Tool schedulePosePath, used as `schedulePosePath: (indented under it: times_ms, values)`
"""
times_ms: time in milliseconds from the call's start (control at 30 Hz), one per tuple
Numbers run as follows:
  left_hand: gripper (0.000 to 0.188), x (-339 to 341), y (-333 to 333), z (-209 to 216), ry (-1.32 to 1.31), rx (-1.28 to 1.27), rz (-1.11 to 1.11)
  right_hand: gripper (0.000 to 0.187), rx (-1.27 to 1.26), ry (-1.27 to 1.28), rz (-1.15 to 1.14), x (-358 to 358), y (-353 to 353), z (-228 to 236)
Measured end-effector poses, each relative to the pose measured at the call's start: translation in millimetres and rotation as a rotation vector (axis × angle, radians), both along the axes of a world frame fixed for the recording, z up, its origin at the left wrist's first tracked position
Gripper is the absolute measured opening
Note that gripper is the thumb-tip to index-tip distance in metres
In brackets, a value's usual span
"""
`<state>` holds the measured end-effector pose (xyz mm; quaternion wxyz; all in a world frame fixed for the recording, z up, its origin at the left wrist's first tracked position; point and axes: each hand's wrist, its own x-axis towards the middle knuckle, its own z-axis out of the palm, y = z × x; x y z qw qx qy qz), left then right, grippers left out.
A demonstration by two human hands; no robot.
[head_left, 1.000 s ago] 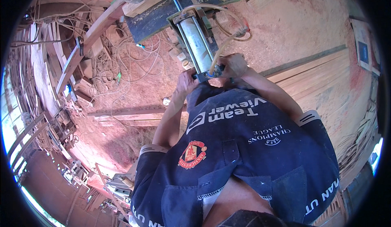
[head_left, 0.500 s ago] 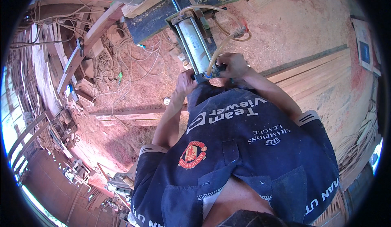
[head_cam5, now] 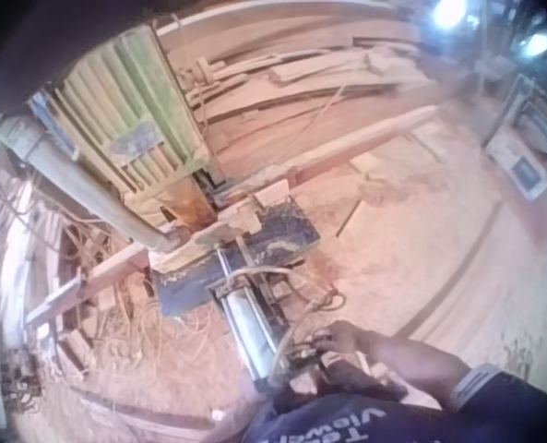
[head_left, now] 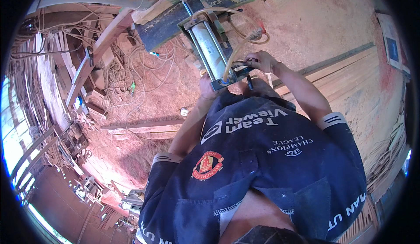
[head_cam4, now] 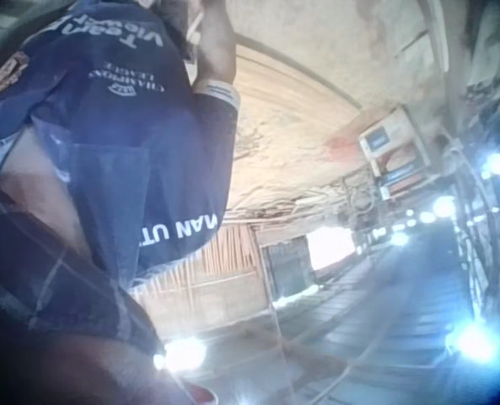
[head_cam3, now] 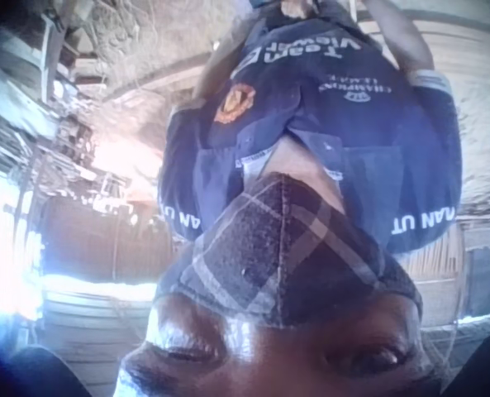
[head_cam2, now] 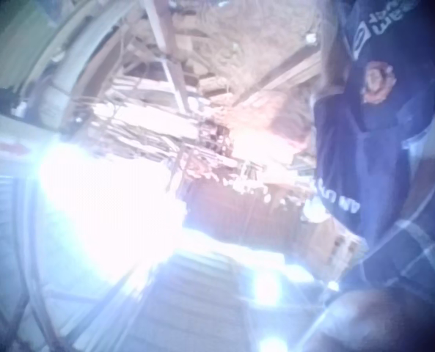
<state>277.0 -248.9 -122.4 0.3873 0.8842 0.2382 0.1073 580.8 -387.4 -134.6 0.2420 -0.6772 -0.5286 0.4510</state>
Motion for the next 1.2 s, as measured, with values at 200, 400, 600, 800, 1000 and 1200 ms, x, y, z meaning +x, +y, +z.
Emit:
schedulePosePath:
  times_ms: [200,400,600,800,1000,1200]
  values:
    - [0.048,-20.8,17.5,-8.9,-0.073,-0.200,0.024,0.078,-0.124,-0.376,0.017,-32.3,16.0,56.3]
    - [0.045,-34.3,9.4,-29.4,0.006,-0.035,-0.103,0.058,0.094,-0.198,0.043,-19.0,1.1,55.7]
    - [0.033,3.4,-22.7,-31.5,-0.089,-0.099,-0.020,0.059,0.082,0.061,0.049,9.9,-10.7,23.8]
    - [0.024,12.0,-16.0,18.7,-0.236,0.171,-0.047,0.058,0.013,0.050,0.037,9.7,-10.6,25.6]
    - [0.031,11.9,-20.5,1.4,-0.064,-0.141,0.109,0.058,0.118,-0.002,0.021,7.8,-11.5,19.6]
    - [0.034,5.2,-15.6,-21.1,-0.144,-0.232,0.136,0.061,0.100,-0.123,0.023,-2.9,-10.1,26.0]
